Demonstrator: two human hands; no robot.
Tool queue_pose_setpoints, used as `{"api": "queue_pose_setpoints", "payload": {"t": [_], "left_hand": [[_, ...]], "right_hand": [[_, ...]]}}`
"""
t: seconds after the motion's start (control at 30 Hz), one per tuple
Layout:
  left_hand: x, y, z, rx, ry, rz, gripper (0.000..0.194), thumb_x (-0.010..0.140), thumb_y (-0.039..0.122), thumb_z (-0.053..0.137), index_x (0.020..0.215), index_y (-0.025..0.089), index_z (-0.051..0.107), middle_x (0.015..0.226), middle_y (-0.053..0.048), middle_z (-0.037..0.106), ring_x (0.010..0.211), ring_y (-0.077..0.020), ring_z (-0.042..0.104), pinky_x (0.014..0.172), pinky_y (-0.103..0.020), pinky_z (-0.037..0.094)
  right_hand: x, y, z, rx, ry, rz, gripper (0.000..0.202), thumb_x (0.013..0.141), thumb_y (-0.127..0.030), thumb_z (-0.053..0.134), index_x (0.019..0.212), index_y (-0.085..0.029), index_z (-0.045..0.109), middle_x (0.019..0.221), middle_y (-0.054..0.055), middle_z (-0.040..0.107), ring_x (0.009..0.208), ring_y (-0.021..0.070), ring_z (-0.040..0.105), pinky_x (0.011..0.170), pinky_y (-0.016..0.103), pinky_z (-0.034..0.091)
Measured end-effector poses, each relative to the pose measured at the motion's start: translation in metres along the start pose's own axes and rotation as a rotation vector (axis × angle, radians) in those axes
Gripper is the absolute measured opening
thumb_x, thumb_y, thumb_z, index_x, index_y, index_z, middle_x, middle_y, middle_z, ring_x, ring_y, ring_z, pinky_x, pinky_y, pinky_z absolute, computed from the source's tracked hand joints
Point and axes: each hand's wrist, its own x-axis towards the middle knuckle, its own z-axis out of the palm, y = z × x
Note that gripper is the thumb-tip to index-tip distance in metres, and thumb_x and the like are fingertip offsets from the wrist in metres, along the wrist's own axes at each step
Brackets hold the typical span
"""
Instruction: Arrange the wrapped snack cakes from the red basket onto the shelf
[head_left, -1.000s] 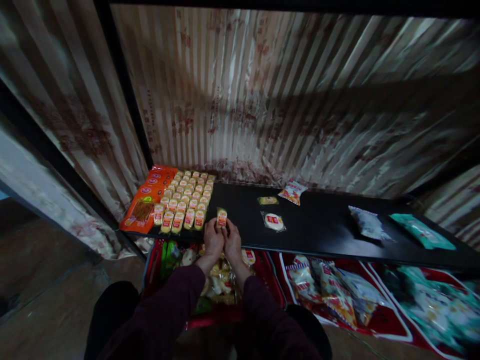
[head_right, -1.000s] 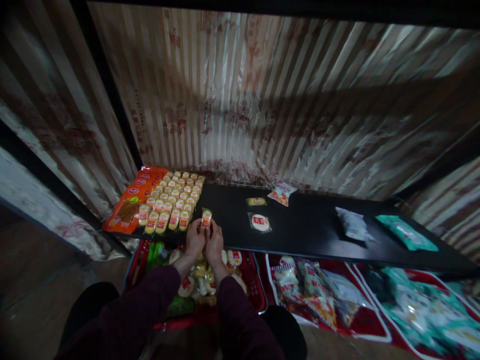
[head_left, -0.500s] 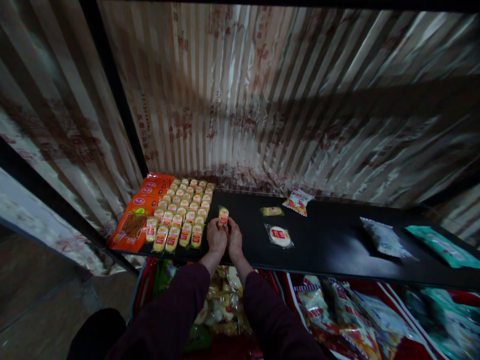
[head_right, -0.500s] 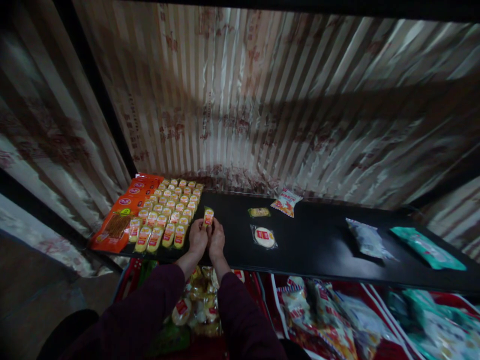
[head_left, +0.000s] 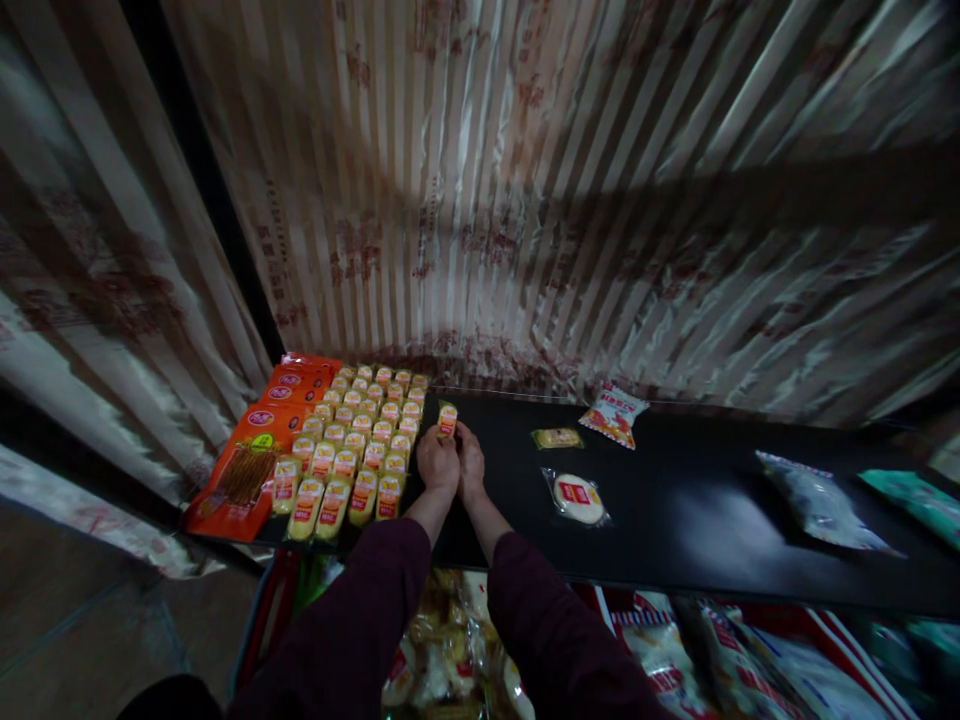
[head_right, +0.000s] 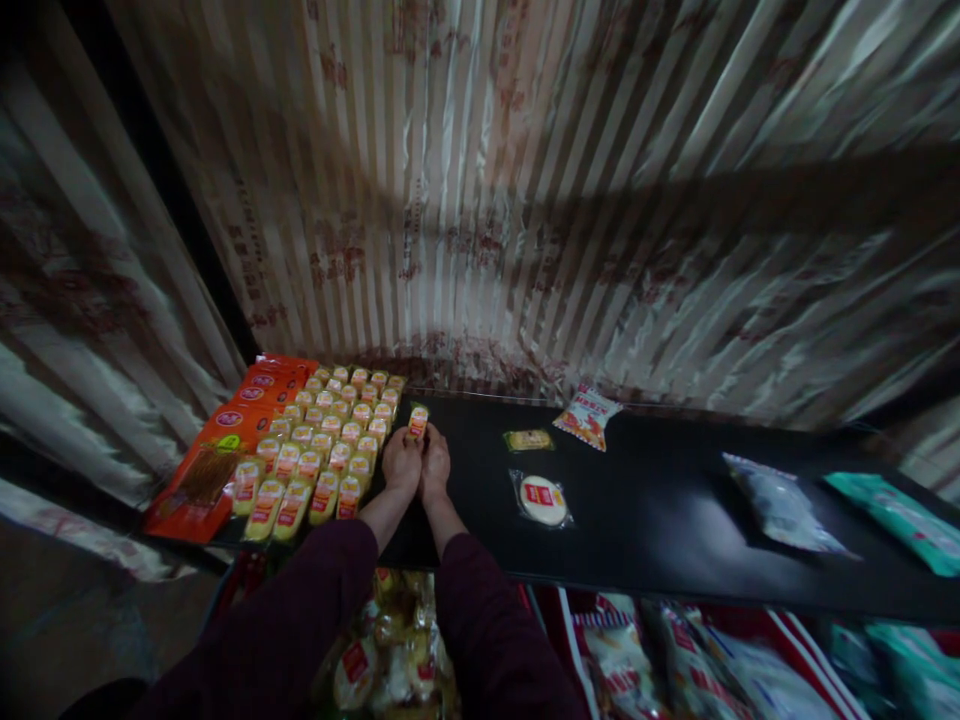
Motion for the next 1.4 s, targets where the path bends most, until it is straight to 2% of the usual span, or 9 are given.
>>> {"api": "queue_pose_setpoints", "payload": {"t": [0.33,0.73,0.9,1.1,1.23,1.4], "left_hand": [[0.024,0.022,0.015,0.001,-0.016,-0.046,0.027,0.084,0.016,0.041,0.096,0.014,0.066,0.103,-0.015,0.068,0.101,-0.0245,0.061,0.09,-0.033,0.042],[0.051,0.026,0.027,0.02,0.027,-0.072,0.029,0.086,0.018,0.042,0.101,0.012,0.066,0.104,-0.015,0.068,0.101,-0.0229,0.062,0.088,-0.031,0.042],[0.057,0.024,0.028,0.048,-0.038,-0.036,0.028,0.087,0.018,0.042,0.102,0.015,0.065,0.104,-0.013,0.068,0.104,-0.0219,0.061,0.089,-0.03,0.042],[0.065,0.019,0.04,0.118,-0.019,-0.063,0.03,0.089,0.019,0.038,0.105,0.013,0.064,0.109,-0.013,0.066,0.107,-0.0211,0.06,0.09,-0.028,0.042],[0.072,0.01,0.051,0.044,-0.003,-0.038,0.03,0.088,0.019,0.039,0.105,0.013,0.064,0.108,-0.015,0.065,0.108,-0.0235,0.059,0.088,-0.031,0.044],[0.075,0.003,0.056,-0.029,0.044,0.026,0.029,0.087,0.017,0.042,0.106,0.016,0.064,0.111,-0.015,0.064,0.117,-0.0274,0.053,0.093,-0.037,0.041]], "right_hand": [[0.037,0.019,0.014,0.004,0.02,-0.018,0.039,0.075,-0.028,0.049,0.11,-0.017,0.064,0.092,0.008,0.066,0.084,0.0208,0.058,0.078,0.032,0.046],[0.067,0.026,0.031,-0.032,-0.014,0.003,0.041,0.075,-0.028,0.055,0.114,-0.014,0.061,0.095,0.01,0.066,0.09,0.0217,0.058,0.082,0.033,0.046],[0.073,0.03,0.035,-0.02,-0.021,-0.004,0.038,0.076,-0.026,0.054,0.113,-0.019,0.059,0.098,0.007,0.066,0.092,0.0197,0.058,0.084,0.032,0.046],[0.077,0.025,0.035,-0.068,-0.06,0.01,0.037,0.079,-0.027,0.052,0.114,-0.018,0.057,0.104,0.009,0.064,0.097,0.0203,0.058,0.087,0.032,0.045],[0.084,0.025,0.037,-0.094,-0.077,0.02,0.039,0.077,-0.025,0.053,0.115,-0.016,0.056,0.105,0.011,0.064,0.097,0.0214,0.059,0.086,0.033,0.046],[0.091,0.026,0.041,-0.102,-0.111,-0.016,0.035,0.076,-0.021,0.052,0.11,-0.016,0.058,0.105,0.011,0.064,0.097,0.0215,0.059,0.086,0.033,0.047]]}}
